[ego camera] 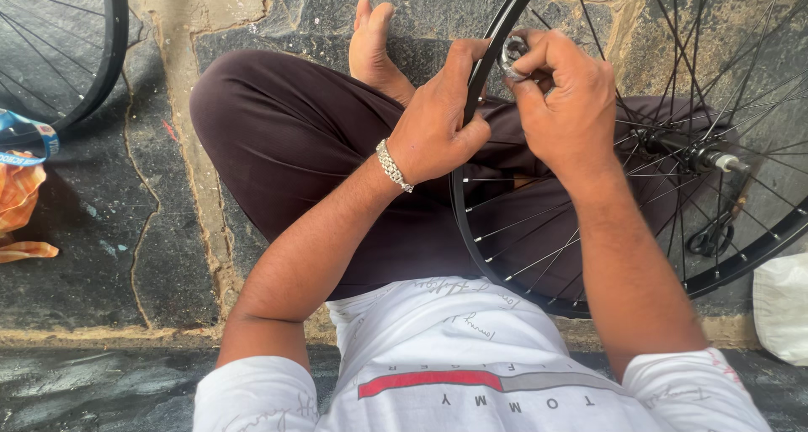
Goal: The person sits on the ground and uses a spoke wrench to tighten the nipples on a bicycle wheel rim. They rotate the wheel to access different spokes and continue adjusting the tension.
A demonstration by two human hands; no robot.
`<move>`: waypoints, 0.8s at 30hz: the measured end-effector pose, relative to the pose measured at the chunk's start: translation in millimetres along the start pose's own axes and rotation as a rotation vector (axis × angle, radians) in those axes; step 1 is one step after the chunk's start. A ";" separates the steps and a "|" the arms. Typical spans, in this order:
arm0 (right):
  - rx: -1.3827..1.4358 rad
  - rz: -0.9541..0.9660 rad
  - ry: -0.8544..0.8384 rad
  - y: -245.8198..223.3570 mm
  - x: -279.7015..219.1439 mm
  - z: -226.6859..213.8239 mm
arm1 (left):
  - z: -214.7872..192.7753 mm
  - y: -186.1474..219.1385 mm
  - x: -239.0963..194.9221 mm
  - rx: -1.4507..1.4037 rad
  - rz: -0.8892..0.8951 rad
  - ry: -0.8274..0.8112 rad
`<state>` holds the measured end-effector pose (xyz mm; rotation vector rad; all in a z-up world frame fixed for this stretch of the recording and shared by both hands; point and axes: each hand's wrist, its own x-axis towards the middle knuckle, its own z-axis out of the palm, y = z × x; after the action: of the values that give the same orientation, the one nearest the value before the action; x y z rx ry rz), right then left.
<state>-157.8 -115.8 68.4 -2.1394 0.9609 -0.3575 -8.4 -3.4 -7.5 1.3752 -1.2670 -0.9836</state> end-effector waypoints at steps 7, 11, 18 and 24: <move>0.128 -0.139 -0.085 7.6 -3.2 -9.6 | -2.2 -0.1 1.5 0.037 0.035 0.001; 0.025 -0.136 0.001 -0.8 -4.6 -1.8 | -2.5 -0.6 2.1 0.048 0.109 0.032; 0.128 0.256 0.093 -11.5 5.7 7.9 | -0.3 1.4 0.7 -0.041 -0.009 -0.005; -0.334 0.033 -0.037 9.3 8.3 15.5 | -1.6 0.3 2.2 0.022 -0.003 -0.028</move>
<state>-149.0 -117.8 50.7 -2.4155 1.0953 -0.1470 -6.7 -5.3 -6.8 1.3849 -1.2998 -0.9966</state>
